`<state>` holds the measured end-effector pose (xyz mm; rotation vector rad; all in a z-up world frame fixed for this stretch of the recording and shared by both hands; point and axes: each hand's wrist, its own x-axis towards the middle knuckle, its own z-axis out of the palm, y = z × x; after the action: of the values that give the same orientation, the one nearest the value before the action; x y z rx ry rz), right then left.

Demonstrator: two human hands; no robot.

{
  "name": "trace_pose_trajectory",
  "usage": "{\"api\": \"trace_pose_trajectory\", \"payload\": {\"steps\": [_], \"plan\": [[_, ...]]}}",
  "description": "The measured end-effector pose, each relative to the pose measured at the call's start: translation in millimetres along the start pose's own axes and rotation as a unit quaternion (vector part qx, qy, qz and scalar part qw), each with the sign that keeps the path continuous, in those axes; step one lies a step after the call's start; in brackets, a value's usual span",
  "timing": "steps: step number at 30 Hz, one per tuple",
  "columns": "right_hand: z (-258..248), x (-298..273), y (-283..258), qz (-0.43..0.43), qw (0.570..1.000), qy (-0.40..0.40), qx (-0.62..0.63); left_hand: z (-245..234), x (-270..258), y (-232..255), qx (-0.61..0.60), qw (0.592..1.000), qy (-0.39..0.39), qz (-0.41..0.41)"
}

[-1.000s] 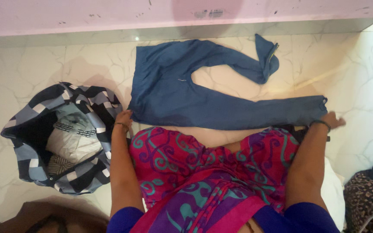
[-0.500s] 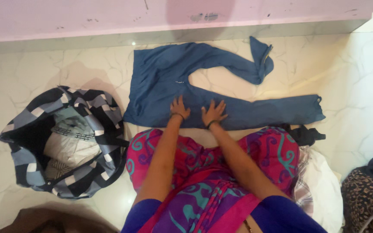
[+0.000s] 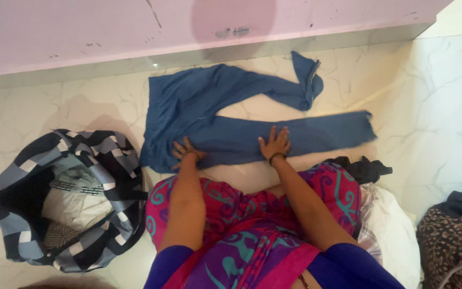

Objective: The person sits on the floor and folds a light gray t-shirt, smoothing it out and folding it into a compact rectangle before placing it into a nearby duffel bag. The person then picks up a pair of blue pants, lays them flat, and begins folding them.

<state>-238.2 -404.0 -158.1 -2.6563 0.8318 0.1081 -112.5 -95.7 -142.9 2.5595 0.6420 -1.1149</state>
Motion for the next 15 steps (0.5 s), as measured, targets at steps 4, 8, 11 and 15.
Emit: {"api": "trace_pose_trajectory", "payload": {"steps": [4,8,11,15], "plan": [[10.2,-7.6,-9.7,-0.022,0.996,-0.025,0.083,-30.5,16.4,-19.3,-0.043,0.996,0.070,-0.036],[12.7,-0.4,-8.9,0.007,0.997,0.060,0.054,-14.7,9.4,5.4,-0.049,0.976,0.212,0.020],[5.7,18.4,3.4,0.094,0.992,0.074,0.036,27.1,-23.4,40.7,-0.032,0.959,0.232,0.158],[-17.5,54.6,41.8,0.242,0.967,0.057,0.048,58.4,-73.7,50.0,0.067,0.990,0.070,0.099]]}}
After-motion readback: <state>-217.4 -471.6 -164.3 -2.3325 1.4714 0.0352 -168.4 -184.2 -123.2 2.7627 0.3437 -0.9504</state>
